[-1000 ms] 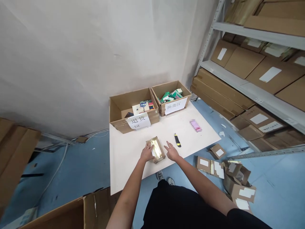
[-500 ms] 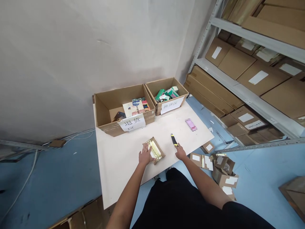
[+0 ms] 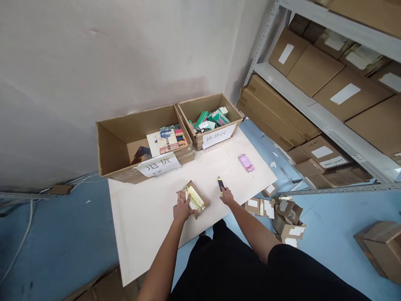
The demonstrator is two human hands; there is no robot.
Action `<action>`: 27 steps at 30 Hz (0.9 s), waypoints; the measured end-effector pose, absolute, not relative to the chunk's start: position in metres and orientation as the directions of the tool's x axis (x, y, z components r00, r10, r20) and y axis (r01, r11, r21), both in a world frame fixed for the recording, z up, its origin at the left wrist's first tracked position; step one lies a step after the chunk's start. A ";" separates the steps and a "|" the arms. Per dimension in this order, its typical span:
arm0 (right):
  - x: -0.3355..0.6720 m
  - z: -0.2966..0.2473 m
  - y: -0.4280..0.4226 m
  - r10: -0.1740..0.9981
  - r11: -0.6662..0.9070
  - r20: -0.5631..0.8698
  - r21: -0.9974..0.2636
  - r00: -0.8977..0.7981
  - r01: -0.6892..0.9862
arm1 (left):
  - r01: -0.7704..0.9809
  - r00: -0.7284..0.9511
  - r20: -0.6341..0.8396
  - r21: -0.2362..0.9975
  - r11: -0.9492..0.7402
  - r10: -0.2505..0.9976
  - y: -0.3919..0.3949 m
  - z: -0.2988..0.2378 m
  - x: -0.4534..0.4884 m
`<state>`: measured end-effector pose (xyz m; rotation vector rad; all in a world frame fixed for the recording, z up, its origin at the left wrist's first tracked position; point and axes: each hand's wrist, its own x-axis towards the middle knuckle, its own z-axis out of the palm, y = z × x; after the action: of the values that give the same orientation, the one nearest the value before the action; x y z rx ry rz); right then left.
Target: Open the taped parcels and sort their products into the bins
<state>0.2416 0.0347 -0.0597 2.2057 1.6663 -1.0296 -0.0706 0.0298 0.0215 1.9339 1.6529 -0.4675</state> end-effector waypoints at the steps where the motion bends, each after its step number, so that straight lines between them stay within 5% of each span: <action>1: 0.240 -0.062 0.037 0.776 -0.347 -0.615 -0.236 0.136 0.908 | 0.980 0.180 -0.595 0.174 -0.093 0.784 0.033 0.022 -0.069; 7: 0.246 -0.057 0.056 0.736 -0.372 -0.656 -0.183 0.169 0.910 | 0.982 0.161 -0.630 0.179 -0.059 0.760 0.049 0.024 -0.060; 12: 0.247 -0.039 0.057 0.700 -0.610 -0.693 -0.456 0.171 0.648 | 0.977 0.170 -0.619 0.205 -0.051 0.767 0.048 0.025 -0.057; 16: 0.230 -0.015 0.048 0.739 -0.632 -0.658 -0.606 0.143 0.483 | 0.957 0.206 -0.561 0.286 -0.047 0.801 0.043 0.023 -0.063; 21: 0.187 0.027 0.042 0.913 -0.360 -0.407 -0.823 -0.013 0.440 | 0.908 0.258 -0.423 0.414 -0.069 0.869 0.034 0.019 -0.070; 24: 0.154 0.044 0.043 0.956 -0.078 -0.226 -0.812 -0.189 0.578 | 0.905 0.207 -0.364 0.423 -0.036 0.908 0.027 0.016 -0.070; 27: 0.122 0.047 0.044 0.928 0.076 -0.204 -0.714 -0.311 0.696 | 0.909 0.119 -0.369 0.414 0.048 0.922 0.020 0.013 -0.069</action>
<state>0.1222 0.0443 0.0475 1.9790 2.5047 -1.3131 -0.0688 0.0204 0.0130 1.8410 1.7711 0.0293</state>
